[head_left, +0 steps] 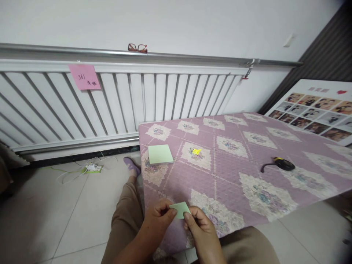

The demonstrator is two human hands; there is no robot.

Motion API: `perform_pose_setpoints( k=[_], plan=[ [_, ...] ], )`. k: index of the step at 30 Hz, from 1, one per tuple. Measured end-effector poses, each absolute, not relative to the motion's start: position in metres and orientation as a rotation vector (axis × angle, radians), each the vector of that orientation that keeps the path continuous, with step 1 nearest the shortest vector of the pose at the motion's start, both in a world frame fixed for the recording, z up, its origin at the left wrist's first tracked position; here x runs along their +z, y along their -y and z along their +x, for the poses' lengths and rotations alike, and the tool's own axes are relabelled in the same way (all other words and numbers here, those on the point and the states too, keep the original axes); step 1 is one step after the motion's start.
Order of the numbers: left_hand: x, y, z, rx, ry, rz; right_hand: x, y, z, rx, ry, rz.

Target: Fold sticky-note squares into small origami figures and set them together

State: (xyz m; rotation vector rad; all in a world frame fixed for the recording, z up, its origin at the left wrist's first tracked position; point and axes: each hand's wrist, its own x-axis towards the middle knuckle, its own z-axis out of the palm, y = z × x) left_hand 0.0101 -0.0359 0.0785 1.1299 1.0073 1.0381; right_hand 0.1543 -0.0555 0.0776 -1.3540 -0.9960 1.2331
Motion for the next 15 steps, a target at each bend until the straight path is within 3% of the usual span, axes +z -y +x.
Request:
perform_pose_setpoints(
  k=[15],
  plan=[
    [0.080,0.019,-0.003,0.798,-1.010,0.966,0.087,0.052,0.172,1.397,1.093,-1.290]
  ],
)
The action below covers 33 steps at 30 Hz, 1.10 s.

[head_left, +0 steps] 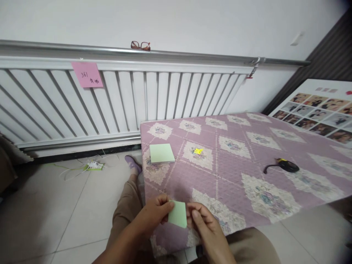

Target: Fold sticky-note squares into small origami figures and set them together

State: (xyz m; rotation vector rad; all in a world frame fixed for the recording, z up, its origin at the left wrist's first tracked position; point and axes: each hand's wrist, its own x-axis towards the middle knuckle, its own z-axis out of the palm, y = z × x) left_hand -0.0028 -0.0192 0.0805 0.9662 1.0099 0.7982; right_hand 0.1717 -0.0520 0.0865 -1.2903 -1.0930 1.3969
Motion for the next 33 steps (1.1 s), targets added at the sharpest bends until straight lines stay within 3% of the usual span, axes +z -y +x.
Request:
perform_pose_setpoints(
  k=[22,33],
  plan=[
    [0.079,0.024,0.013,0.592,-0.845,0.327,0.106,0.049,0.165,1.415,1.206,-1.287],
    [0.075,0.027,0.016,0.704,-0.917,0.532,0.107,0.047,0.166,1.376,1.365,-1.268]
  ],
)
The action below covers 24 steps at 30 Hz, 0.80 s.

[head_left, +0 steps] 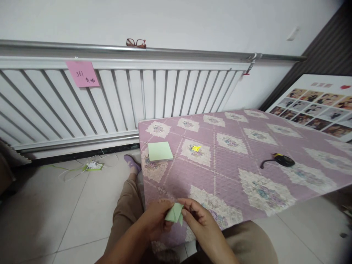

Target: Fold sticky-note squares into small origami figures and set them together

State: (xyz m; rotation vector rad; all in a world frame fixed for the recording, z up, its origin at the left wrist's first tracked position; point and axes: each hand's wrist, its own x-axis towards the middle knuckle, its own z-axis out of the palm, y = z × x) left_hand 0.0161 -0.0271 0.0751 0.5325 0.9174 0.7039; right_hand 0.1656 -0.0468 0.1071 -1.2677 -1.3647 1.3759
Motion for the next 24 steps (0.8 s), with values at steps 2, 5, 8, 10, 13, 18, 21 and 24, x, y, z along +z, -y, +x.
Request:
perform_pose_setpoints(
  k=[2,5,8,10,13,18,21,24],
  plan=[
    [0.074,0.027,0.016,0.726,-0.937,0.586,0.107,0.047,0.167,1.365,1.429,-1.268],
    [0.071,0.027,0.017,0.770,-0.948,0.663,0.106,0.046,0.170,1.367,1.461,-1.280],
    [0.067,0.026,0.018,0.816,-1.004,0.729,0.102,0.046,0.171,1.379,1.423,-1.287],
    [0.064,0.026,0.017,0.855,-1.058,0.799,0.098,0.047,0.169,1.390,1.347,-1.271],
    [0.059,0.026,0.015,0.920,-1.124,0.930,0.087,0.048,0.165,1.375,1.174,-1.242],
    [0.056,0.027,0.014,1.002,-1.164,1.055,0.069,0.048,0.159,1.438,1.115,-1.287],
    [0.058,0.028,0.014,0.987,-1.186,1.101,0.067,0.044,0.160,1.444,1.079,-1.334],
    [0.063,0.030,0.014,0.899,-1.184,1.133,0.073,0.041,0.164,1.405,0.970,-1.326]
  ],
)
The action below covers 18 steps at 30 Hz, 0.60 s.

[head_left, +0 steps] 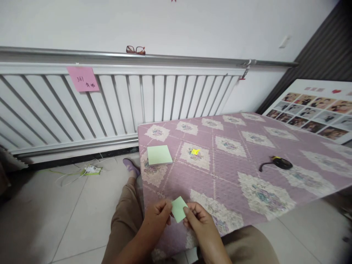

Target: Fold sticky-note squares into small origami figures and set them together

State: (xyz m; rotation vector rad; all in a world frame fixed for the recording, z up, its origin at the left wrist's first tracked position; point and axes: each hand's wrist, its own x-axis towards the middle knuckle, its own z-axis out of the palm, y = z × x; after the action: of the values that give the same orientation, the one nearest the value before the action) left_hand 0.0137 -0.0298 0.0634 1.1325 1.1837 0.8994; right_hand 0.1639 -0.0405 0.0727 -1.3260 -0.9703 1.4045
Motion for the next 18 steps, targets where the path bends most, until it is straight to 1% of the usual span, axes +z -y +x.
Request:
perform_pose_setpoints(
  k=[7,10,14,18],
  plan=[
    [0.072,0.035,0.016,0.740,-1.165,1.178,0.081,0.034,0.172,1.338,0.976,-1.337],
    [0.068,0.033,0.016,0.767,-1.147,1.126,0.082,0.033,0.171,1.347,0.992,-1.347],
    [0.055,0.031,0.017,0.861,-1.127,0.997,0.083,0.038,0.165,1.347,0.878,-1.360],
    [0.047,0.031,0.020,0.895,-1.129,0.916,0.077,0.044,0.159,1.453,0.908,-1.359]
  ],
)
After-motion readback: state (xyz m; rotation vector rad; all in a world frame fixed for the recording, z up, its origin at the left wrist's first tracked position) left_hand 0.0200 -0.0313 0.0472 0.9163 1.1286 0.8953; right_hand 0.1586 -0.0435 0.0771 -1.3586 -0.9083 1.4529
